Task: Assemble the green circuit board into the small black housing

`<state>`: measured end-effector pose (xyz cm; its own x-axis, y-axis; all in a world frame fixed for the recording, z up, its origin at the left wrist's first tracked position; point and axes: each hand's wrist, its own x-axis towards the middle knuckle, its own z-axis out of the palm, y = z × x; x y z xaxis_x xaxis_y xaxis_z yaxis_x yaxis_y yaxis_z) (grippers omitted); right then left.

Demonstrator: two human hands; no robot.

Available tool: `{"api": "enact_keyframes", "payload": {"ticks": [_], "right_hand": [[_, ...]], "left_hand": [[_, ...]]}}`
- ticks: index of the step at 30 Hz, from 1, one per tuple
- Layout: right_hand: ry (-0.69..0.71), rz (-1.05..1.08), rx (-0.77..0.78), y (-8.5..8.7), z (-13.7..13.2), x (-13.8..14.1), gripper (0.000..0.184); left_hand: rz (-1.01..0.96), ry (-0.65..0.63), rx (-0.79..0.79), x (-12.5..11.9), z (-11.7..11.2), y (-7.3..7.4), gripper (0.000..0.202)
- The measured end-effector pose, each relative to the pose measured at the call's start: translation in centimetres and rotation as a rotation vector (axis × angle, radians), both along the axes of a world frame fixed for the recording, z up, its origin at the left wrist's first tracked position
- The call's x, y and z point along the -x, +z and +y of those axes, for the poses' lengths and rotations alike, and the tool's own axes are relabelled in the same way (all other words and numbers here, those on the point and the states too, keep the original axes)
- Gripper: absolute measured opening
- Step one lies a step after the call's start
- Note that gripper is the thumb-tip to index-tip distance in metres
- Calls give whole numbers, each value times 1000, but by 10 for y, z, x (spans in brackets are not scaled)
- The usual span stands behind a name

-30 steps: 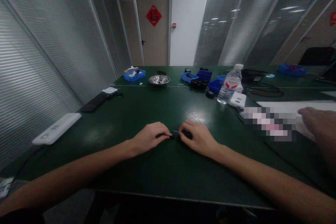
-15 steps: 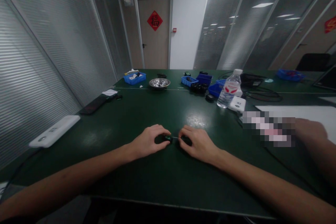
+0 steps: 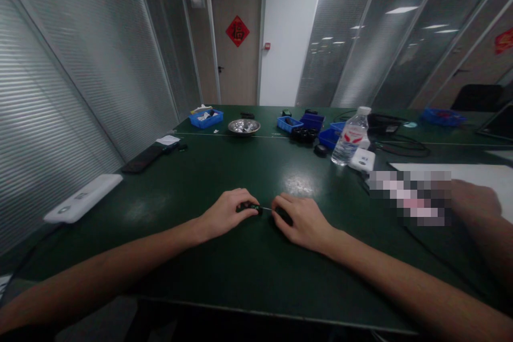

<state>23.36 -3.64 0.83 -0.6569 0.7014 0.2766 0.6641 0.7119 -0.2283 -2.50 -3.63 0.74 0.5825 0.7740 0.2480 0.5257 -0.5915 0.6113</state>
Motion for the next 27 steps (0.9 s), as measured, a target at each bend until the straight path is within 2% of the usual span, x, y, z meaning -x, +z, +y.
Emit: {"api": "enact_keyframes", "payload": {"ticks": [20, 27], "right_hand": [[41, -44, -13, 1, -2, 0, 20], [37, -32, 9, 2, -2, 0, 20]], "left_hand": [[-25, -39, -27, -1, -3, 3, 19], [-56, -50, 30, 0, -2, 3, 23]]}}
